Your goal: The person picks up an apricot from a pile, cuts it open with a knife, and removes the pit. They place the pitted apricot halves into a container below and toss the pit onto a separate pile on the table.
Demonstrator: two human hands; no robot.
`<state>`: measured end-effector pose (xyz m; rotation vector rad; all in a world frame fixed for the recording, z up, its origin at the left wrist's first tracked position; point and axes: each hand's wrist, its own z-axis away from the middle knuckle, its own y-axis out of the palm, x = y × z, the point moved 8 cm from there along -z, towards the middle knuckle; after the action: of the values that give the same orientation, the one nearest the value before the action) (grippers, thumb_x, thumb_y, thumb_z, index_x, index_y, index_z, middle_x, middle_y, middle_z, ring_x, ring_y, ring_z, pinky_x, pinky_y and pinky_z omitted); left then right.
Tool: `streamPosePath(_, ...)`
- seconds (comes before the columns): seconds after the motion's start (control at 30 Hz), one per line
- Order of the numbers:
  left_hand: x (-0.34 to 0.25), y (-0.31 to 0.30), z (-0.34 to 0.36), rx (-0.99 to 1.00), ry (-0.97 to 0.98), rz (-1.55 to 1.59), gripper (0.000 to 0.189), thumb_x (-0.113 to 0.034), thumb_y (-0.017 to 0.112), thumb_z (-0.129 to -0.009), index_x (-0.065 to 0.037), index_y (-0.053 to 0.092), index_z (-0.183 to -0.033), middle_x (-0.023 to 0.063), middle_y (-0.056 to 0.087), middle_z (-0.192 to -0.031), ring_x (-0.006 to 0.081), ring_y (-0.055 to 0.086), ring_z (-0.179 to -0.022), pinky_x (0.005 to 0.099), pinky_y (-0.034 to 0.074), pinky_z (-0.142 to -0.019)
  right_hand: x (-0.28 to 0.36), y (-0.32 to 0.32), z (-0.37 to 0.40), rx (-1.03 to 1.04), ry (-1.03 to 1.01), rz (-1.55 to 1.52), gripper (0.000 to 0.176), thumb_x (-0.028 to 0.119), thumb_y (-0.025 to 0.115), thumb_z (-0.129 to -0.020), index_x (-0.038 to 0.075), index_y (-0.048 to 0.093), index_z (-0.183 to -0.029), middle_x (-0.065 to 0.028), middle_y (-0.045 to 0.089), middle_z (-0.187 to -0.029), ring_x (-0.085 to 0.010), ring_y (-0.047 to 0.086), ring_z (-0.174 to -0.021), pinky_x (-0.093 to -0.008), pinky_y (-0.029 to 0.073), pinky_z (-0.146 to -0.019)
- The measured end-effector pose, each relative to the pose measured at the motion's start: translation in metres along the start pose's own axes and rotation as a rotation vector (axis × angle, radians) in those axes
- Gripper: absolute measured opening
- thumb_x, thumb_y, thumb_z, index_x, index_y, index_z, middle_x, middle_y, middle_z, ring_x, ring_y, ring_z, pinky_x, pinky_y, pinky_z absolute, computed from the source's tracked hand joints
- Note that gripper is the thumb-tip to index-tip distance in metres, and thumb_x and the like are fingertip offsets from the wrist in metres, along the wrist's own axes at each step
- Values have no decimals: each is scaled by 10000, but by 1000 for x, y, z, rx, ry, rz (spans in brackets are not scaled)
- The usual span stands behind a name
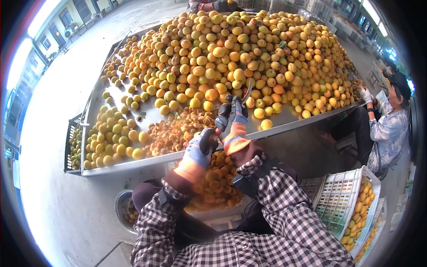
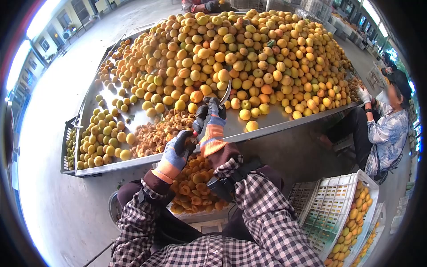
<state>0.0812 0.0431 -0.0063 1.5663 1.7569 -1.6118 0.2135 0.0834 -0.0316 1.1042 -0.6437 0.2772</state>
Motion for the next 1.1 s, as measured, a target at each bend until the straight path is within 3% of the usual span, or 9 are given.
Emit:
streamPosePath(0.13,-9,-8,-7,-29,2,-52,325,32,649,-791,-41,586,-1101,160,654,-920,358,645,-855,375,503,-732,-26,-16,-15,-184,174,-149,237,416,553,-962,179,556,-945,48,458,-619,-88,285,-427,-250,235,-403)
streamPosePath(0.3,8,-19,-14,-123,45,-92,209,-56,687,-803,-61,635,-1005,153,673,-870,339,659,-815,386,506,-691,-44,-13,-35,-23,356,-341,319,479,490,-961,194,464,-820,42,333,-546,-116,229,-422,-285,192,-409)
streamPosePath(0.37,12,-24,-16,-52,-32,-424,133,-138,700,-825,-72,665,-934,142,677,-822,328,663,-760,384,502,-648,-41,-3,-38,-27,372,-551,319,476,465,-973,197,481,-819,43,291,-534,-119,194,-425,-290,178,-413)
streamPosePath(0.43,18,-33,-19,-96,-83,-465,149,-214,719,-828,-80,684,-883,131,674,-784,314,659,-710,380,496,-615,-28,9,-40,20,283,-564,267,406,474,-985,181,533,-855,34,350,-524,-117,255,-390,-295,225,-370)
streamPosePath(0.5,40,-52,-18,-108,-326,-423,200,-264,738,-823,-87,689,-903,117,674,-762,268,663,-677,371,499,-615,9,5,-36,-82,-82,-103,217,332,504,-984,135,574,-928,8,452,-546,-118,341,-352,-287,294,-326)
streamPosePath(0.6,40,-68,-13,-42,-174,-432,267,-295,754,-802,-170,700,-1031,99,688,-814,235,667,-699,345,522,-650,35,23,-30,163,-364,109,182,226,583,-950,70,586,-1043,-18,541,-609,-95,389,-334,-245,321,-307)
streamPosePath(0.73,33,-49,-5,153,8,-631,420,-372,754,-769,-210,660,-1145,114,693,-884,322,663,-776,403,527,-690,34,26,-26,228,-421,246,159,178,590,-943,65,590,-1054,-19,551,-620,-88,401,-339,-233,322,-309)
streamPosePath(0.9,31,-36,-10,216,-83,-713,462,-455,702,-787,-231,638,-1185,126,681,-859,337,656,-785,427,518,-692,47,19,-28,265,-359,202,173,197,576,-953,58,586,-1056,-24,557,-617,-91,416,-336,-229,317,-301)
streamPosePath(1.1,39,-23,-14,249,-28,-860,254,-380,647,-841,-179,632,-998,102,644,-767,324,643,-730,438,493,-630,70,0,-28,188,-334,236,176,229,568,-962,75,604,-1040,-18,559,-614,-96,431,-346,-238,333,-292)
